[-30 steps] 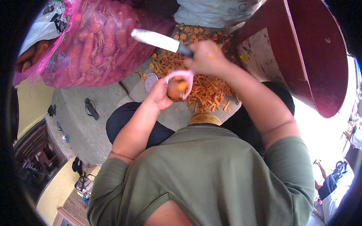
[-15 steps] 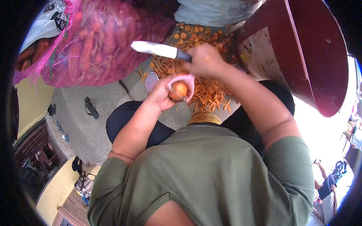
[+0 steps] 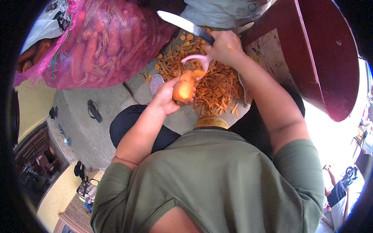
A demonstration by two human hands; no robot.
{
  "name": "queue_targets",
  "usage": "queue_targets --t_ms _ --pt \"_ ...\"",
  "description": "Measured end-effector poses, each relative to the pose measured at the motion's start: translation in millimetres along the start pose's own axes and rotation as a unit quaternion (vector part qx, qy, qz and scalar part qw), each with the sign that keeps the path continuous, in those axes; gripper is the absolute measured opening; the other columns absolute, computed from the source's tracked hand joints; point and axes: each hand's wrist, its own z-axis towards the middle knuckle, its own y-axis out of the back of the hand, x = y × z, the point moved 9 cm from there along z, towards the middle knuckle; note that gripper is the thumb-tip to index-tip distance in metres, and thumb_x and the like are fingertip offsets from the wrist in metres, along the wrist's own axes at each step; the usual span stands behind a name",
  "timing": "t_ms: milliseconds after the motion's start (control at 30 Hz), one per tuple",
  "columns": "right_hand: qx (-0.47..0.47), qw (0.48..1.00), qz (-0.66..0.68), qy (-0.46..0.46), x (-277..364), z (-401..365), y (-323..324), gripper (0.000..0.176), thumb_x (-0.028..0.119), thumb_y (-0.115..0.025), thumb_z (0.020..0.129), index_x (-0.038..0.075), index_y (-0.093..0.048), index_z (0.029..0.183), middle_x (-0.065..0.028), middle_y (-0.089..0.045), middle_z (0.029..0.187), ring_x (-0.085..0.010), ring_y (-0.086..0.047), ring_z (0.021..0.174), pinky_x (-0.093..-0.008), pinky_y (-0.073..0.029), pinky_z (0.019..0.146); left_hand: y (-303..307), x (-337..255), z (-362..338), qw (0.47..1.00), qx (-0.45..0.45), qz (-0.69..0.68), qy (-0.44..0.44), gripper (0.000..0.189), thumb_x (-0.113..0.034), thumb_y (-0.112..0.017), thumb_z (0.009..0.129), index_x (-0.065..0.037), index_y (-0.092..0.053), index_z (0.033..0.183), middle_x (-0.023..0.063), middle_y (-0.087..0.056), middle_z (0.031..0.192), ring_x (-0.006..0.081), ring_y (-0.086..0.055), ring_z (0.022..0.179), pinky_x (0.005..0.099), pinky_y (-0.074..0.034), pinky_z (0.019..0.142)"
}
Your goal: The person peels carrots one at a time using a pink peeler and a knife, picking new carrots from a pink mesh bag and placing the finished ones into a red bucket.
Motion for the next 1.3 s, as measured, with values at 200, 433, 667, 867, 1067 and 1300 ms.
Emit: queue_targets --t_ms 200,433,667,867,1067,1300 --pt "0.056 0.997 -0.032 0.039 17.5 -12.8 -19.5 0.019 0.024 -0.061 0.061 0.007 -0.062 0.07 -0.0143 -0.057 0.061 -0.0286 -0.058 0.06 -0.0378 -0.047 0.06 7.5 -2.0 10.4 0.999 0.008 -0.001 -0.039 0.031 -0.027 -0.034 0.088 -0.004 -0.046 0.107 0.0125 -0.056 0.093 0.0211 -0.057 0.08 0.0347 -0.048 0.068" --pt "0.063 0.99 -0.01 0.123 39.0 -24.6 -23.8 0.021 0.023 -0.06 0.06 0.008 -0.062 0.075 -0.0148 -0.056 0.059 -0.0292 -0.058 0.058 -0.0382 -0.047 0.06 1.5 -6.6 -0.1 0.995 -0.07 -0.059 -0.025 0.032 -0.03 -0.034 0.089 -0.005 -0.045 0.106 0.0129 -0.055 0.093 0.0212 -0.056 0.076 0.0359 -0.049 0.064" --pt "0.072 0.997 0.002 0.001 15.9 -9.9 -10.7 0.023 0.024 -0.062 0.061 0.006 -0.061 0.073 -0.015 -0.057 0.059 -0.0299 -0.058 0.059 -0.0374 -0.047 0.061 -4.5 -7.0 2.2 0.998 0.038 -0.031 -0.026 0.037 -0.032 -0.035 0.089 -0.002 -0.044 0.107 0.014 -0.055 0.089 0.0253 -0.058 0.075 0.0382 -0.049 0.064" --pt "0.097 0.992 -0.072 -0.04 -10.5 0.4 -17.2 0.025 0.025 -0.063 0.061 0.005 -0.061 0.075 -0.0154 -0.058 0.062 -0.0295 -0.058 0.061 -0.0375 -0.047 0.063 1.5 -1.6 4.7 0.999 0.028 0.015 -0.007 0.035 -0.034 -0.035 0.088 -0.008 -0.045 0.108 0.0115 -0.055 0.09 0.0248 -0.056 0.073 0.0383 -0.048 0.06" --pt "0.13 0.988 -0.069 0.035 21.1 -13.8 -30.1 0.022 0.025 -0.061 0.061 0.006 -0.061 0.073 -0.0159 -0.057 0.061 -0.0308 -0.058 0.062 -0.0382 -0.047 0.063 -5.8 -2.2 -0.7 0.998 0.026 0.049 -0.013 0.036 -0.034 -0.033 0.089 -0.006 -0.044 0.109 0.0126 -0.055 0.09 0.0242 -0.056 0.073 0.0373 -0.047 0.058" --pt "0.044 0.994 -0.095 -0.022 -0.2 1.3 1.4 0.021 0.026 -0.06 0.065 0.008 -0.061 0.075 -0.014 -0.057 0.062 -0.0299 -0.058 0.062 -0.0379 -0.046 0.062 1.2 6.2 -5.0 0.998 0.021 0.044 0.048 0.038 -0.035 -0.031 0.089 -0.005 -0.044 0.109 0.0141 -0.056 0.085 0.025 -0.058 0.067 0.0376 -0.048 0.055"
